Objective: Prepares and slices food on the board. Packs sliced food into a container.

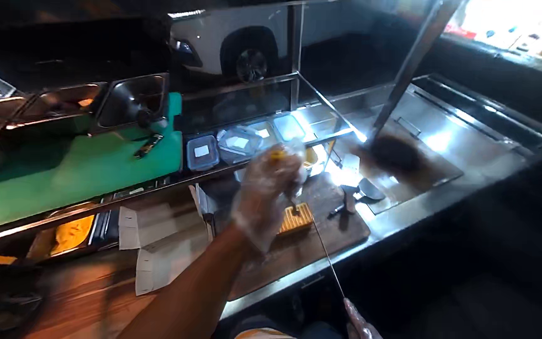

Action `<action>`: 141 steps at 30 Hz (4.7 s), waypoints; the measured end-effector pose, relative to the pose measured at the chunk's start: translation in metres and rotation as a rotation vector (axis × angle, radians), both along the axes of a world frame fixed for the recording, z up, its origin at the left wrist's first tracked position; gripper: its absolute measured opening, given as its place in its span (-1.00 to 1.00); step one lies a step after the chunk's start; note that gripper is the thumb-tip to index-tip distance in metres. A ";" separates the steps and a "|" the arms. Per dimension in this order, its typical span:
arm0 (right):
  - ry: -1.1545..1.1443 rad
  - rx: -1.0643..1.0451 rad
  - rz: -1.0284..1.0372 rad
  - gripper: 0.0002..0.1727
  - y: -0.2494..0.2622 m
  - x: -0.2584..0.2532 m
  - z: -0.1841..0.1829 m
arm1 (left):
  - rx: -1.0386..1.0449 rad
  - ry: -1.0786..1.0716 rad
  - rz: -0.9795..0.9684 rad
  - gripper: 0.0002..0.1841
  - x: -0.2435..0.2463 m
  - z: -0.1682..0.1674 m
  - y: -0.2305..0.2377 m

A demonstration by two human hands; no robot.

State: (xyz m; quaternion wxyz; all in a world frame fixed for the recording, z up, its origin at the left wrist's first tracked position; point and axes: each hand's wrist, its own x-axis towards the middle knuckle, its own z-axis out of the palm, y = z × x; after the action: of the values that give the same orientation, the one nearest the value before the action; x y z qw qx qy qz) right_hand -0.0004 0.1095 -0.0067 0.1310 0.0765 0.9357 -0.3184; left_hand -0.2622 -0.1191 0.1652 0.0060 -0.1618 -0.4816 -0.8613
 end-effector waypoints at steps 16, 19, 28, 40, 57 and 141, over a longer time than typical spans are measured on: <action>-0.362 -0.060 0.120 -0.30 -0.034 -0.157 -0.004 | -0.221 -0.146 0.279 -0.84 -0.068 -0.098 0.097; -0.413 -0.043 0.112 -0.27 -0.040 -0.174 -0.008 | -0.222 -0.163 0.340 -0.88 -0.074 -0.110 0.106; -0.419 0.017 0.067 -0.29 -0.053 -0.192 -0.021 | -0.254 -0.179 0.366 -0.84 -0.081 -0.121 0.115; -0.454 0.085 0.095 -0.26 -0.057 -0.197 -0.043 | -0.258 -0.166 0.362 -0.87 -0.086 -0.144 0.106; -0.335 0.133 0.080 -0.28 -0.033 -0.107 -0.066 | -0.246 -0.103 0.341 -0.87 -0.084 -0.150 0.103; -0.454 0.165 0.087 -0.32 -0.080 -0.171 -0.023 | -0.303 -0.216 0.390 -0.81 -0.094 -0.141 0.072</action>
State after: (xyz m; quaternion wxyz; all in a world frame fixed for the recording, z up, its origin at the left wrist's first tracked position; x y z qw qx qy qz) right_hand -0.1711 0.0297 -0.0296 0.3449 0.1164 0.9075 -0.2097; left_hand -0.3567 -0.0474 0.0238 0.0963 0.0279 -0.6251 -0.7741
